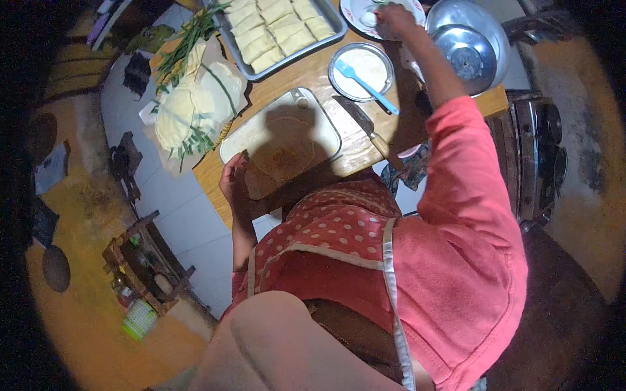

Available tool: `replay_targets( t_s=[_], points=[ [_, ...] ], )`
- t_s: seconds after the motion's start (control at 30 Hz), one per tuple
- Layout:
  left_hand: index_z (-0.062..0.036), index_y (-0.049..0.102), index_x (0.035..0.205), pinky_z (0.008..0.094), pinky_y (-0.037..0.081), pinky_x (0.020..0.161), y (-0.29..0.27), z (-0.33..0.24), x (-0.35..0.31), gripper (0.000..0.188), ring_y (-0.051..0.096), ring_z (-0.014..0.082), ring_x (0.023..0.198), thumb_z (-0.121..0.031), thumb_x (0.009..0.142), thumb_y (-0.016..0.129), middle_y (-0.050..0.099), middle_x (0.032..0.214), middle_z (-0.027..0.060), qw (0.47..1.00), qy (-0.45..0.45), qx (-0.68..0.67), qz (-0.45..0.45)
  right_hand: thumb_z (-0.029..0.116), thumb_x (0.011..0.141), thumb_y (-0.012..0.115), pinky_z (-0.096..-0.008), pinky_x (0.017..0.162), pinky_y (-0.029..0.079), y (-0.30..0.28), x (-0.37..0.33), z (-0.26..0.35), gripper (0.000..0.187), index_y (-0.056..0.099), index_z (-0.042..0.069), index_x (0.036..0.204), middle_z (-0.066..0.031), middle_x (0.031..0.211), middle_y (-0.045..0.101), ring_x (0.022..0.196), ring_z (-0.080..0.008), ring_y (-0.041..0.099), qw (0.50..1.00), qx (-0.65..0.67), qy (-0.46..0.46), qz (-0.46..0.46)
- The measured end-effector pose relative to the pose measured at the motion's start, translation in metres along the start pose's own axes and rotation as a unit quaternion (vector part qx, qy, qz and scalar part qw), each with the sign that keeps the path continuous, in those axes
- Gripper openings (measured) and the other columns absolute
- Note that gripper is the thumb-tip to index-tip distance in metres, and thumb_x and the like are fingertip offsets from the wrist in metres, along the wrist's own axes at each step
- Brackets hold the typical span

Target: The person peels a pastry sheet, places it on a board, and uses a spoon to add filling from a pan. The person uses a knife to cut an egg, adds a piece to the pastry, applies liquid with a brush, folds the pastry into a rectangle, and places it on a tray.

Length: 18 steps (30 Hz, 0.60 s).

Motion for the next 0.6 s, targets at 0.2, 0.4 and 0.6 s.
replay_targets(
  t_s=[0.2, 0.4, 0.6],
  points=[
    [0.0010, 0.061, 0.109, 0.0262, 0.046, 0.088, -0.003, 0.000, -0.001, 0.020, 0.060, 0.0125, 0.097, -0.003, 0.090, 0.055, 0.064, 0.103, 0.0059, 1.000, -0.018, -0.013, -0.008, 0.037, 0.080, 0.057, -0.0422, 0.091, 0.046, 0.014, -0.007, -0.006, 0.040, 0.063, 0.006, 0.103, -0.0236, 0.100, 0.060, 0.103, -0.0358, 0.058, 0.979, -0.033, 0.089, 0.180],
    [-0.0014, 0.062, 0.109, 0.0252, 0.046, 0.084, 0.022, -0.021, 0.009, 0.023, 0.059, 0.0109, 0.092, -0.015, 0.090, 0.060, 0.065, 0.100, 0.0037, 0.999, -0.016, 0.028, 0.029, 0.040, 0.080, 0.058, -0.0464, 0.082, 0.050, 0.050, -0.003, -0.030, 0.044, 0.061, 0.002, 0.101, -0.0294, 0.103, 0.059, 0.092, -0.0438, 0.061, 0.982, -0.048, 0.109, 0.144],
    [-0.0025, 0.061, 0.111, 0.0306, 0.049, 0.083, 0.027, -0.001, -0.019, 0.025, 0.061, 0.0175, 0.092, -0.019, 0.093, 0.054, 0.065, 0.102, 0.0069, 0.995, -0.097, -0.005, 0.036, 0.038, 0.076, 0.071, -0.0329, 0.072, 0.050, 0.029, -0.007, -0.053, 0.047, 0.060, 0.008, 0.111, -0.0170, 0.091, 0.065, 0.084, -0.0233, 0.064, 0.975, 0.141, 0.137, 0.107]
  ],
)
Point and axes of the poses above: each hand's wrist, its own x-axis towards the middle knuckle, its own y-axis out of the palm, z = x × y, the point moved 10 cm from there along x, towards the middle knuckle
